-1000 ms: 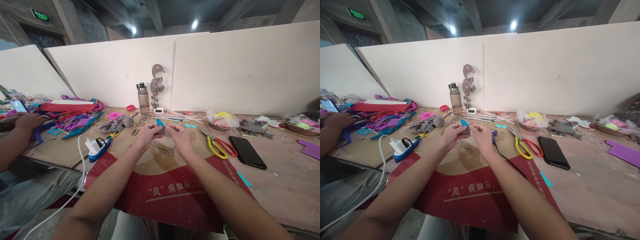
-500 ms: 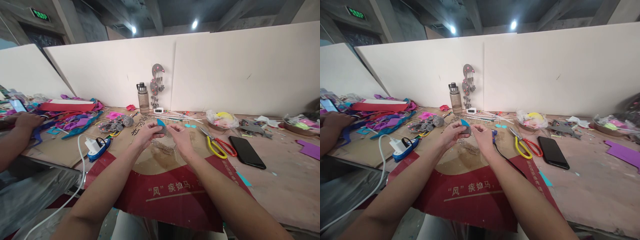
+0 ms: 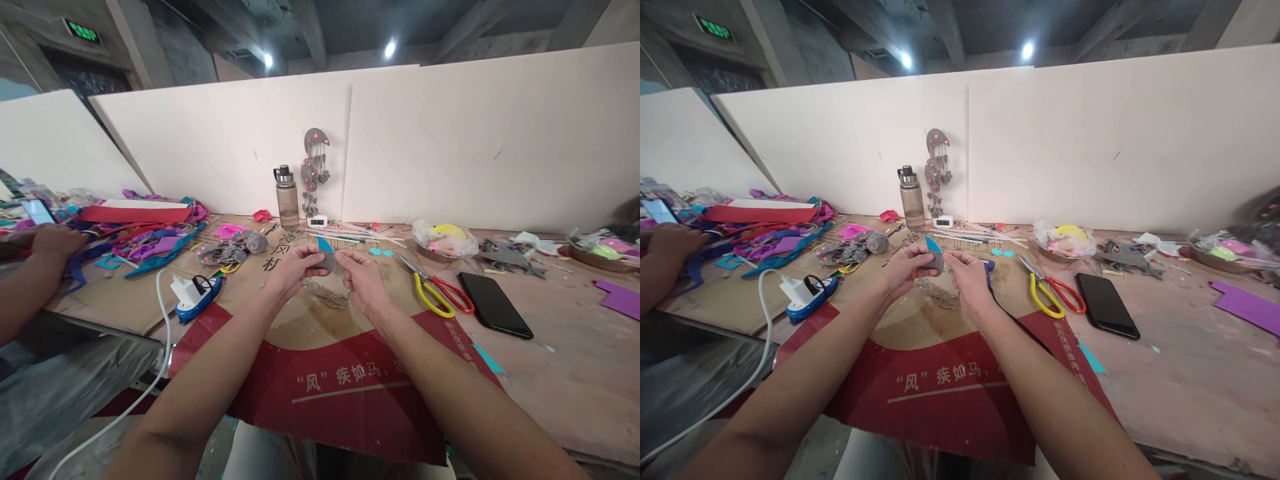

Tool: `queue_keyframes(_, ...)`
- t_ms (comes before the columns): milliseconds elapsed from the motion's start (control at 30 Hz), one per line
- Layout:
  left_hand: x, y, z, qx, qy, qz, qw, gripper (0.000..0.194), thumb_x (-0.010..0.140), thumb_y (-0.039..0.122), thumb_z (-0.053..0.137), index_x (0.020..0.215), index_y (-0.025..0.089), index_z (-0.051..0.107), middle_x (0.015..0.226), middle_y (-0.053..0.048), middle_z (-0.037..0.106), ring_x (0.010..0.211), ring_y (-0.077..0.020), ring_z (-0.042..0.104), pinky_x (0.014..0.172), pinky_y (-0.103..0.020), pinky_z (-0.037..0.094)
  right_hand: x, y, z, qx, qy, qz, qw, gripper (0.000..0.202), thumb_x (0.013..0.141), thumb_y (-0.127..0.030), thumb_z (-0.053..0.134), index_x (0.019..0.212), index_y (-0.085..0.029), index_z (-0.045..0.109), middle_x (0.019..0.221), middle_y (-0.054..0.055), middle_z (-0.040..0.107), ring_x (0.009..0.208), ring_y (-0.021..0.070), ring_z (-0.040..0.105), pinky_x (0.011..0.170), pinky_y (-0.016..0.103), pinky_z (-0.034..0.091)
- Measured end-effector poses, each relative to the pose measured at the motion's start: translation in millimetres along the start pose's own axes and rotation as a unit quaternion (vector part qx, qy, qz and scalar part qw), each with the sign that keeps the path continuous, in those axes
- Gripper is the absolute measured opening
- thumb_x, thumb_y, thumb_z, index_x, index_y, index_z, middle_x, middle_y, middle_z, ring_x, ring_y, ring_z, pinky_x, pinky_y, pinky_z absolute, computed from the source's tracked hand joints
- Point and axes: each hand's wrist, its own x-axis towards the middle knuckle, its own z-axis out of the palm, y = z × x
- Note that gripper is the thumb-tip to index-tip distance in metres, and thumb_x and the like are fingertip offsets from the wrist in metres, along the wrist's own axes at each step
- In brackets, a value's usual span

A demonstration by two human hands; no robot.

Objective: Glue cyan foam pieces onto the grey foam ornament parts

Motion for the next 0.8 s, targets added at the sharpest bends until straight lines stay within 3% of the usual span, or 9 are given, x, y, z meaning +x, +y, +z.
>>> queue_keyframes(167, -0.3, -3.1, 1.9, 0.019, 0.014, 0.036, 0.999, 0.036, 0.061, 0.034, 0.085, 0.079, 0.014, 0.061, 0.076, -0.001, 0.062, 0.066, -0.0104, 0.059, 0.06, -0.025, 0.055, -2.0, 0.6, 1.1, 0.016, -0.014, 0.025, 0.999, 0.035, 0.055, -0.043, 0.08, 0.073, -0.018, 0.063, 0.05, -0.01, 0.042, 0.042, 0.0044, 0.021, 0.041, 0.025, 0.012)
queue_keyframes(333, 0.1, -8.0, 6.1, 0.096, 0.082, 0.086, 0.988, 0.036, 0.064, 0.035, 0.082, 0.078, 0.016, 0.055, 0.071, 0.0, 0.062, 0.061, -0.0115, 0.059, 0.055, -0.027, 0.054, -2.7, 3.8, 4.4, 0.015, -0.004, 0.021, 1.0, 0.034, 0.054, -0.042, 0.079, 0.07, -0.018, 0.062, 0.051, -0.009, 0.044, 0.042, 0.0044, 0.022, 0.042, 0.025, 0.011)
queue_keyframes(500, -3.8, -5.9, 13.4, 0.133, 0.044, 0.1, 0.985, 0.026, 0.074, 0.036, 0.074, 0.078, 0.015, 0.058, 0.071, -0.001, 0.062, 0.062, -0.0133, 0.062, 0.066, -0.031, 0.054, -1.9, 5.5, 5.8, 0.007, 0.017, 0.01, 1.0, 0.036, 0.053, -0.046, 0.079, 0.07, -0.018, 0.064, 0.051, -0.008, 0.046, 0.043, 0.0048, 0.022, 0.042, 0.026, 0.012)
queue_keyframes(600, -6.1, -3.9, 16.3, 0.146, 0.016, 0.112, 0.983, 0.027, 0.071, 0.033, 0.077, 0.081, 0.016, 0.059, 0.078, -0.002, 0.064, 0.07, -0.0141, 0.063, 0.071, -0.03, 0.051, -1.1, 6.3, 4.9, 0.01, 0.021, 0.002, 1.0, 0.036, 0.054, -0.047, 0.078, 0.071, -0.018, 0.064, 0.05, -0.008, 0.045, 0.043, 0.0047, 0.022, 0.043, 0.025, 0.012)
queue_keyframes(800, -3.8, -9.2, 14.9, 0.171, 0.04, 0.132, 0.975, 0.038, 0.06, 0.03, 0.085, 0.081, 0.017, 0.055, 0.083, 0.0, 0.061, 0.078, -0.0135, 0.059, 0.07, -0.027, 0.049, -2.1, 7.4, 5.7, 0.022, 0.022, 0.016, 0.999, 0.035, 0.054, -0.043, 0.079, 0.073, -0.018, 0.064, 0.047, -0.011, 0.039, 0.041, 0.004, 0.021, 0.042, 0.024, 0.012)
